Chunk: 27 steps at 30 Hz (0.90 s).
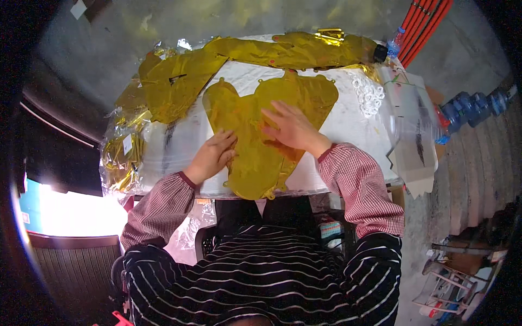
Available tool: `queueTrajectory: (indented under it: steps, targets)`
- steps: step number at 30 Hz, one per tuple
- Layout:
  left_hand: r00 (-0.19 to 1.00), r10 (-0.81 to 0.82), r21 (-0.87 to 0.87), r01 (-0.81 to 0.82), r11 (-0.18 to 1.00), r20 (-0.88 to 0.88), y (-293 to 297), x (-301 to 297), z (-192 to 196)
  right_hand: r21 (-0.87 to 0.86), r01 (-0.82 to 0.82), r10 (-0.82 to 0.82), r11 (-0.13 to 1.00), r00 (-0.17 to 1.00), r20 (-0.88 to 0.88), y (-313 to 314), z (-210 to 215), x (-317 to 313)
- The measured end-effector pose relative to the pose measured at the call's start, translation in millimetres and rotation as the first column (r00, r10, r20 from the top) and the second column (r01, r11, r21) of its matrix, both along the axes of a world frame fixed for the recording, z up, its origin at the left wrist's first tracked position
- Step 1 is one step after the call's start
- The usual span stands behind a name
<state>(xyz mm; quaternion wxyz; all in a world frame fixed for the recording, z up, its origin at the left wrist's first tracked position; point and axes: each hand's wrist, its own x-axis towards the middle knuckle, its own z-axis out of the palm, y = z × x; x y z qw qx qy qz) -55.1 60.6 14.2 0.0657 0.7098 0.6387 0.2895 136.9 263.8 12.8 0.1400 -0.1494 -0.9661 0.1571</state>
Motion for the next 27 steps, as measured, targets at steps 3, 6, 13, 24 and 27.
queueTrajectory:
  steps: [3,6,13,24,27]
  targets:
    - [0.982,0.089,-0.097,-0.106,0.990,-0.166,-14,12,-11,0.003,-0.052,0.052,0.999,0.996,0.073,-11,-11,4]
    - [0.985,0.030,-0.136,-0.054,0.989,-0.169,-26,21,-6,0.033,-0.117,0.112,0.993,0.984,0.136,-15,-5,17]
    - [0.990,-0.017,-0.217,-0.014,0.976,-0.141,-48,27,8,0.045,-0.105,0.094,0.993,0.977,0.189,-11,-7,26]
    - [0.993,-0.030,-0.220,0.004,0.976,-0.115,-37,16,3,0.095,-0.165,0.149,0.982,0.976,0.157,4,-11,17]
    - [0.991,-0.017,-0.225,-0.014,0.974,-0.133,-32,11,4,0.073,-0.152,0.139,0.986,0.977,0.159,7,-9,13]
